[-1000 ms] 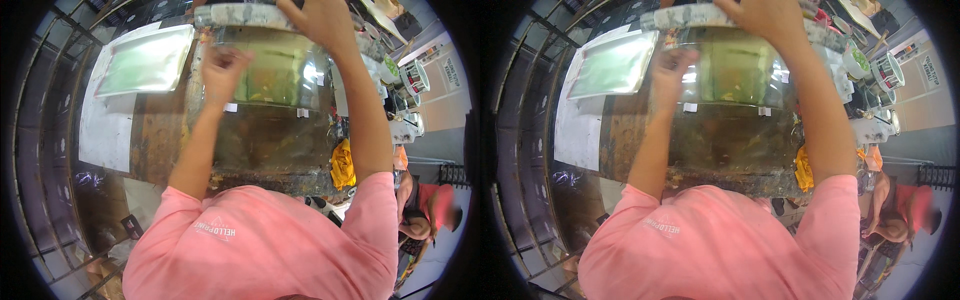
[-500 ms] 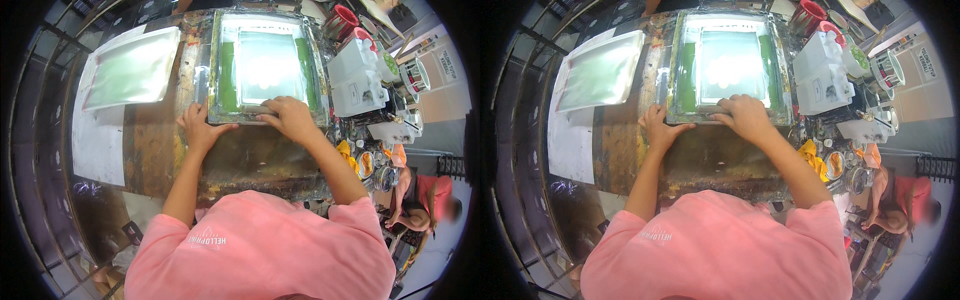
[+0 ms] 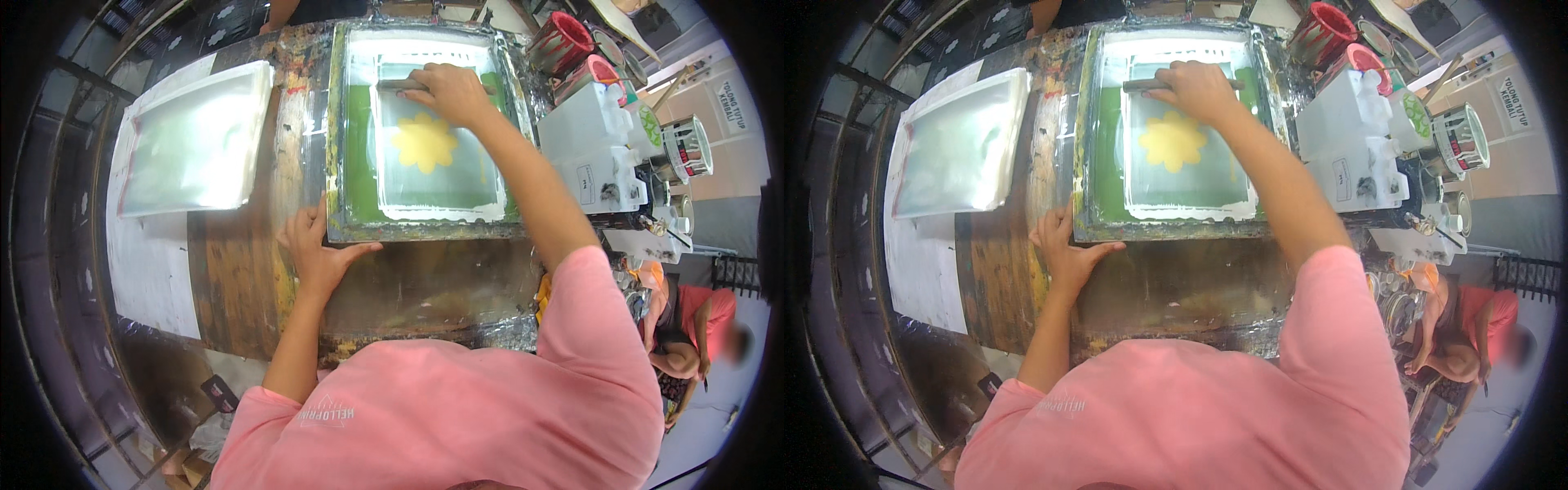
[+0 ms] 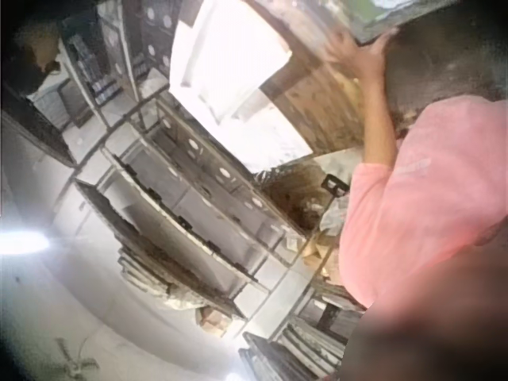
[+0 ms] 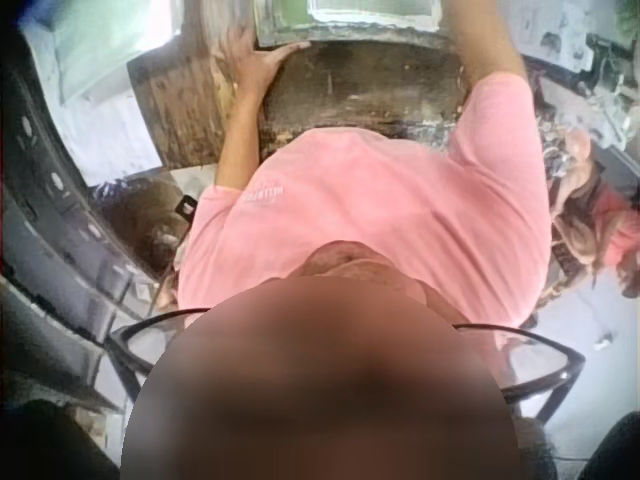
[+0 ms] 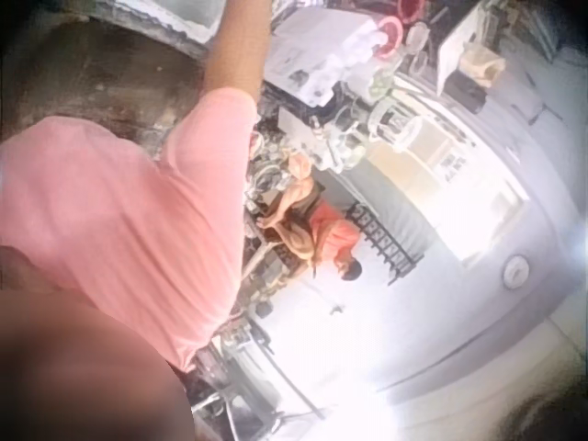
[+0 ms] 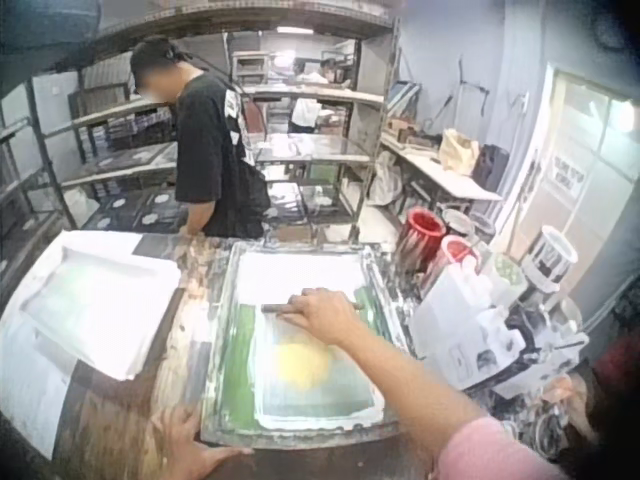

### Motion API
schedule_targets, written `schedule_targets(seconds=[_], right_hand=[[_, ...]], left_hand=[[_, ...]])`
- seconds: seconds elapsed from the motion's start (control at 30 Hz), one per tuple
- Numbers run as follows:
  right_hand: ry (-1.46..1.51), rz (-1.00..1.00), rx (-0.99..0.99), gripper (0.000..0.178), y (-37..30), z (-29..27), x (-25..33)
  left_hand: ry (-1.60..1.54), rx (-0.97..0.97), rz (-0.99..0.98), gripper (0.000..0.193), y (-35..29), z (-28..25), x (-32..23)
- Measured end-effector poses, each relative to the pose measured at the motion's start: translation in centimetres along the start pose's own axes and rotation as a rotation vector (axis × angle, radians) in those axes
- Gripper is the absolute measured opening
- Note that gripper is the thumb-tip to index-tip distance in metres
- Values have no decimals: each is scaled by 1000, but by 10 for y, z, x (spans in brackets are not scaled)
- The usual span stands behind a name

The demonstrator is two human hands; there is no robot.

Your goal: The person repeatedly places a screen printing frame over a white sheet, pours white ink onto the screen, and uses a squeegee to pull the ink across the mesh. The person lifts the frame to reveal a flower-shaped print, then repeats the cycle multiple times.

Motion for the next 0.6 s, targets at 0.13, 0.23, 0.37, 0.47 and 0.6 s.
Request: schedule_targets(seconds=[0.13, 0.23, 0.37, 0.47, 0.6], right_hand=[[79, 3, 241, 59, 58, -14, -31], [23, 25, 143, 57, 82, -22, -37], [-68, -2, -14, 54, 87, 4, -61], [-60, -27, -111, 52, 74, 9, -56], [-76, -10, 1, 49, 29, 0, -20]], left_hand=[[-38, 2, -25, 119, -1, 0, 2], [-123, -35, 4, 125, -2, -1, 2], [-120, -53, 82, 128, 2, -4, -6], [-128, -73, 112, 125, 2, -5, -7], [-105, -90, 114, 121, -3, -4, -6]])
Point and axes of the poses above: each hand's wrist, its own y-axis towards the middle knuckle, its own z-axis out of the palm, x = y × z, the point moved 7 cm from there along y, towards the middle knuckle, and after that the axes turned 1 degree about -y, right-handed, at the moved point
